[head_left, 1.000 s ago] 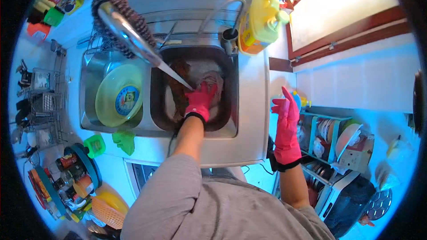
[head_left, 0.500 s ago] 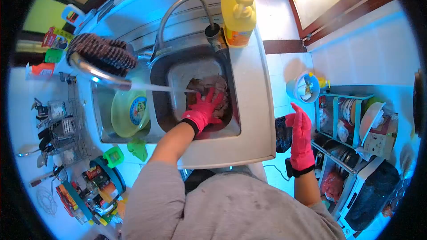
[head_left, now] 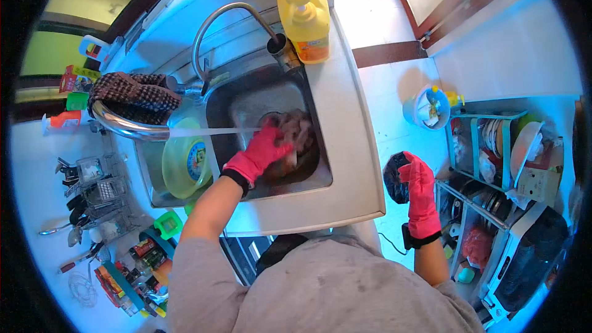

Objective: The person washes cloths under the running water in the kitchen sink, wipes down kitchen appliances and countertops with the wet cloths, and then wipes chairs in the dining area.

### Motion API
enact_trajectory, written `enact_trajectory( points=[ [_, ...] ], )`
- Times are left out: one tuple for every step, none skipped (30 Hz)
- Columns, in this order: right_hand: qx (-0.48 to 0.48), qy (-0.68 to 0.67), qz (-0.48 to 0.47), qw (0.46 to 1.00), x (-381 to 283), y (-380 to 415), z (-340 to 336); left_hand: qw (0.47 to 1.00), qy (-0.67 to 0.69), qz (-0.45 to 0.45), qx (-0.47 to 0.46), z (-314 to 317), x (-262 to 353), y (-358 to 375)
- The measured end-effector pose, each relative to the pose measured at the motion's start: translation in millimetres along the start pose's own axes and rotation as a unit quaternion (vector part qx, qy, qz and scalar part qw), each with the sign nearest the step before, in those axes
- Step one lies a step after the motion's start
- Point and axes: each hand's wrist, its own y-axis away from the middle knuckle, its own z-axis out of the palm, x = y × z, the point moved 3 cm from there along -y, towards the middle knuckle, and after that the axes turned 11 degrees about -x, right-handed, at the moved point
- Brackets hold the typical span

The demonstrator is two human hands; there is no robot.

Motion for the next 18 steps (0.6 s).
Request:
enact_trajectory(
  points=[
    [-0.007, 0.011, 0.0, 1.0, 3.5, -2.0, -0.6, 0.996, -0.08, -0.031, 0.007, 8.7, 7.1, 6.6],
    [-0.014, 0.022, 0.0, 1.0, 5.7, -4.2, 0.3, 0.985, -0.159, -0.063, 0.011, 17.3, 14.1, 13.2],
    [-0.015, 0.014, 0.006, 1.0, 4.1, -5.0, 3.2, 0.977, -0.211, -0.028, 0.003, 38.1, 15.7, 4.9],
    [-0.012, 0.012, 0.009, 1.0, 2.7, -6.8, 6.4, 0.972, -0.235, -0.008, -0.006, 47.5, 23.7, -3.5],
    [-0.014, 0.02, 0.006, 1.0, 1.5, -7.0, 8.7, 0.966, -0.26, 0.013, -0.014, 54.3, 35.2, -10.8],
    [-0.018, 0.029, 0.004, 0.999, 1.8, -6.5, 9.7, 0.967, -0.252, -0.029, -0.011, 57.3, 41.9, -17.2],
    [-0.03, 0.049, 0.012, 0.998, 5.5, -7.1, 10.5, 0.968, -0.248, -0.048, -0.006, 53.7, 40.8, -28.1],
    [-0.029, 0.051, 0.01, 0.998, 5.7, -12.8, 11.9, 0.967, -0.244, -0.068, 0.0, 50.3, 39.7, -38.7],
    [-0.015, 0.047, 0.008, 0.999, 5.0, -11.8, 15.2, 0.969, -0.235, -0.071, -0.018, 54.7, 27.4, -45.7],
    [-0.002, 0.041, 0.009, 0.999, 5.2, -6.1, 18.4, 0.97, -0.226, -0.076, -0.04, 56.1, 23.6, -43.9],
    [-0.009, 0.011, 0.026, 1.0, 6.6, -5.7, 20.0, 0.97, -0.226, -0.078, -0.04, 53.8, 23.9, -44.7],
    [-0.01, 0.01, 0.021, 1.0, 5.0, -4.6, 20.1, 0.974, -0.202, -0.099, -0.022, 47.4, 26.8, -46.6],
    [-0.019, 0.018, 0.013, 1.0, 3.0, -3.5, 21.5, 0.977, -0.181, -0.116, -0.003, 37.2, 30.8, -48.2],
    [-0.023, 0.027, 0.004, 0.999, 0.2, -2.8, 20.6, 0.976, -0.186, -0.111, 0.003, 35.9, 19.0, -58.4],
    [-0.018, 0.026, -0.001, 0.999, -2.8, -1.7, 17.1, 0.99, -0.075, -0.082, 0.083, 38.7, -5.6, -70.7],
    [-0.015, 0.043, -0.019, 0.999, -5.7, -0.9, 13.7, 0.986, 0.038, -0.052, 0.156, 27.1, -3.6, -64.7],
    [-0.013, 0.058, -0.036, 0.998, -6.7, -0.3, 10.9, 0.986, 0.034, -0.052, 0.153, 21.8, -3.5, -56.4],
    [0.014, 0.074, -0.041, 0.996, -2.3, 1.1, 7.6, 0.966, 0.22, -0.07, 0.116, 20.7, -10.1, -42.5]
  ],
)
